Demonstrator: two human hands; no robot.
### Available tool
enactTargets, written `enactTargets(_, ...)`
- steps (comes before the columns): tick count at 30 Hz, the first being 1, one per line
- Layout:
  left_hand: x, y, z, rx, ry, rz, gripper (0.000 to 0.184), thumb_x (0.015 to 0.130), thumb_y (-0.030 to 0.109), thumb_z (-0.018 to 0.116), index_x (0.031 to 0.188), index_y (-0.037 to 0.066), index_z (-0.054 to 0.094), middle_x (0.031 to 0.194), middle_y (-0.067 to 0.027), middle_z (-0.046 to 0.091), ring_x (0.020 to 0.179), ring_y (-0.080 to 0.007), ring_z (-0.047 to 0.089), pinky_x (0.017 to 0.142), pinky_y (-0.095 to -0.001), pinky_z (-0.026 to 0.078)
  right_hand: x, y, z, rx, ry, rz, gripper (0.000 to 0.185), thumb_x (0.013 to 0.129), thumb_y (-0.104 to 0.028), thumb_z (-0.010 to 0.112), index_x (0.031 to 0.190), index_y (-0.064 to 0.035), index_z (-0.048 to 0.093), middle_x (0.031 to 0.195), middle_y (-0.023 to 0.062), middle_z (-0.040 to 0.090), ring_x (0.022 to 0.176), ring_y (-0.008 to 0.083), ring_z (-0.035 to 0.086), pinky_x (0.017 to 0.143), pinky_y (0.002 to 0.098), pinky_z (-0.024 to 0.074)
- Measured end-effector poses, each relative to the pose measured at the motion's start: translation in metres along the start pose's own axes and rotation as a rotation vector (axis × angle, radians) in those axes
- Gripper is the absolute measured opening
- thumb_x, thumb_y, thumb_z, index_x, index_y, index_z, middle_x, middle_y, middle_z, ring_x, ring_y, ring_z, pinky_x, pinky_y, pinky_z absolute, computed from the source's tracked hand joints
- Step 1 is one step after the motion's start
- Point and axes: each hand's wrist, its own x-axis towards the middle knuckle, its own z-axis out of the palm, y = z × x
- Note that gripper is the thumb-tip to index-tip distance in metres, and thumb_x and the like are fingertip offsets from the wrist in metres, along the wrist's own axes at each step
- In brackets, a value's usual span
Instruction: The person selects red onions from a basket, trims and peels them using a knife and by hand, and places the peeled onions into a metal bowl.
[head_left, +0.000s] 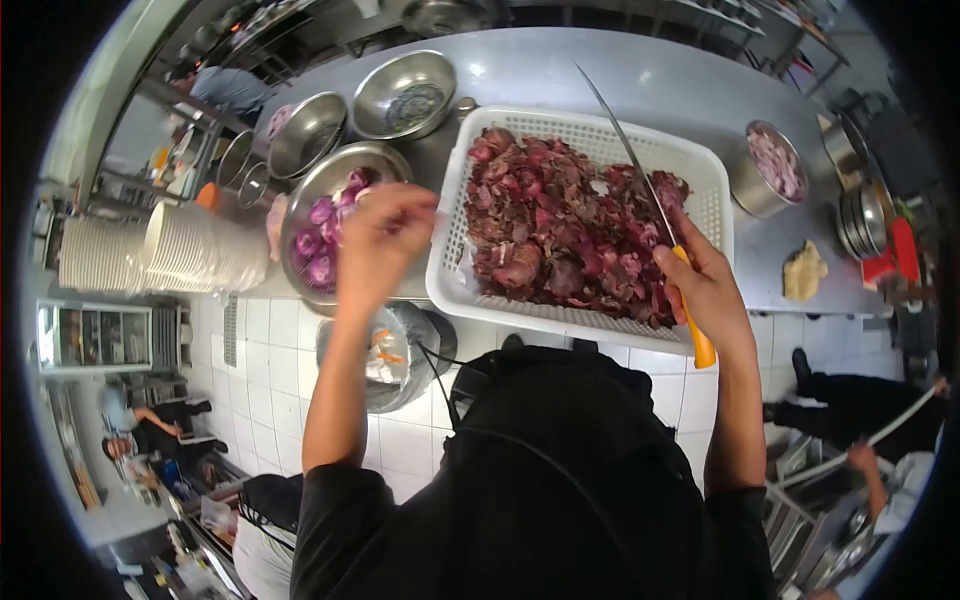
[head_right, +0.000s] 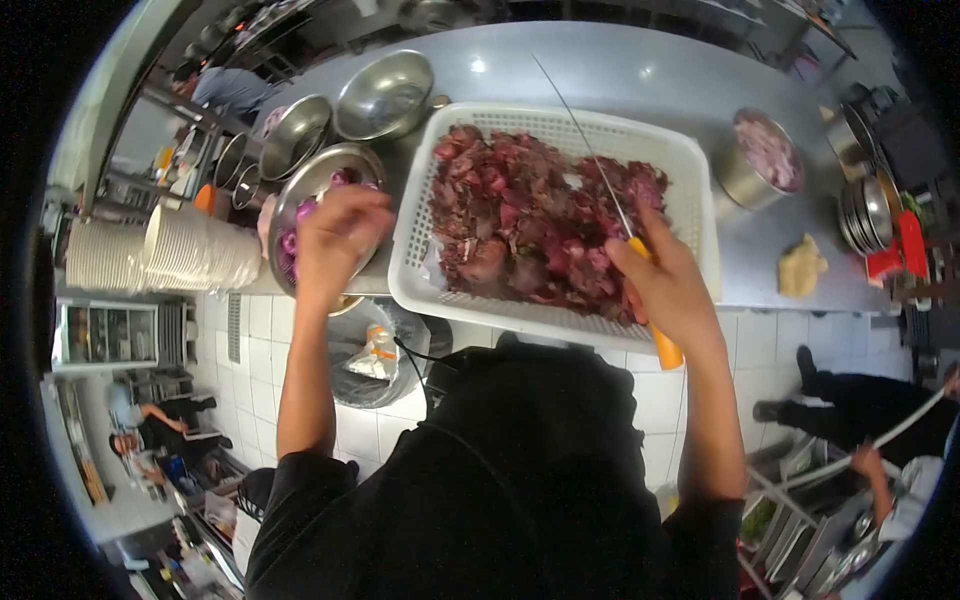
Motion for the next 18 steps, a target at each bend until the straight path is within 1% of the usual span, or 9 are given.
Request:
enactTargets(1, -0.001, 0.024, 0.02, 0.137, -0.208, 0.143, 0.024, 0.082, -0.005, 0.071, 0.104, 0.001, 0.072, 0.098, -0.0069, 0.069, 0.088, -0.0194, 0.066, 0.079, -0.0305, 0.053, -0.001, 0.0, 0.003, 0.018, 0.016, -0.014, 0.067, 0.097, -0.018, 0.065, 0.155, -0.0043, 0.032, 0.06, -0.002, 0.047, 0.047, 0.0077, 0.044, 0.044, 0.0248, 0.0372)
enactTargets(3, -0.001, 0.035, 0.053, 0.121, -0.557, 0.114, 0.02, 0.082, -0.001, 0.071, 0.102, 0.001, 0.072, 0.103, -0.0103, 0.068, 0.093, -0.0253, 0.067, 0.081, -0.0331, 0.053, -0.008, -0.008, 0.013, 0.038, 0.07, -0.055, 0.064, 0.099, -0.018, 0.063, 0.154, -0.0056, 0.034, 0.06, -0.0026, 0.046, 0.046, 0.0073, 0.044, 0.043, 0.0243, 0.0364)
enactTargets(6, -0.004, 0.023, 0.087, 0.202, -0.641, 0.201, 0.022, 0.08, 0.007, 0.073, 0.102, 0.002, 0.072, 0.106, -0.0116, 0.067, 0.102, -0.0299, 0.065, 0.087, -0.0381, 0.052, -0.013, -0.008, 0.017, 0.052, 0.076, -0.122, 0.06, 0.1, -0.02, 0.061, 0.153, -0.007, 0.037, 0.06, -0.0021, 0.046, 0.046, 0.007, 0.043, 0.043, 0.024, 0.036)
enactTargets(9, -0.005, 0.011, 0.103, 0.462, -0.704, 0.257, 0.033, 0.078, 0.014, 0.075, 0.108, 0.003, 0.07, 0.11, -0.0141, 0.067, 0.108, -0.0338, 0.063, 0.091, -0.0439, 0.051, -0.015, -0.002, 0.018, 0.099, 0.116, -0.041, 0.059, 0.102, -0.028, 0.059, 0.154, -0.0086, 0.038, 0.062, -0.002, 0.046, 0.047, 0.0067, 0.044, 0.042, 0.0231, 0.0368)
enactTargets(12, -0.008, 0.015, 0.114, 0.668, -0.737, 0.187, 0.042, 0.076, 0.016, 0.075, 0.115, 0.003, 0.067, 0.11, -0.0168, 0.065, 0.108, -0.036, 0.062, 0.094, -0.0463, 0.051, -0.016, 0.003, 0.017, 0.268, 0.156, 0.061, 0.06, 0.1, -0.026, 0.062, 0.153, -0.0096, 0.039, 0.061, -0.0013, 0.047, 0.047, 0.0078, 0.043, 0.043, 0.0246, 0.0358)
enactTargets(15, -0.011, 0.018, 0.127, 0.595, -0.65, 0.248, 0.046, 0.075, 0.016, 0.075, 0.118, 0.003, 0.065, 0.115, -0.0193, 0.064, 0.112, -0.0371, 0.06, 0.095, -0.046, 0.05, -0.021, 0.003, 0.012, 0.263, 0.149, 0.019, 0.063, 0.099, -0.027, 0.064, 0.153, -0.0086, 0.037, 0.061, -0.0009, 0.047, 0.048, 0.0082, 0.045, 0.043, 0.0247, 0.0362)
enactTargets(18, -0.006, 0.006, 0.144, 0.6, -0.623, 0.287, 0.046, 0.073, 0.014, 0.076, 0.115, 0.002, 0.065, 0.112, -0.0208, 0.066, 0.107, -0.0365, 0.063, 0.092, -0.0475, 0.051, -0.021, 0.002, 0.004, 0.211, 0.166, -0.002, 0.065, 0.098, -0.027, 0.065, 0.154, -0.0084, 0.036, 0.061, -0.0011, 0.047, 0.048, 0.0081, 0.045, 0.043, 0.0247, 0.0361)
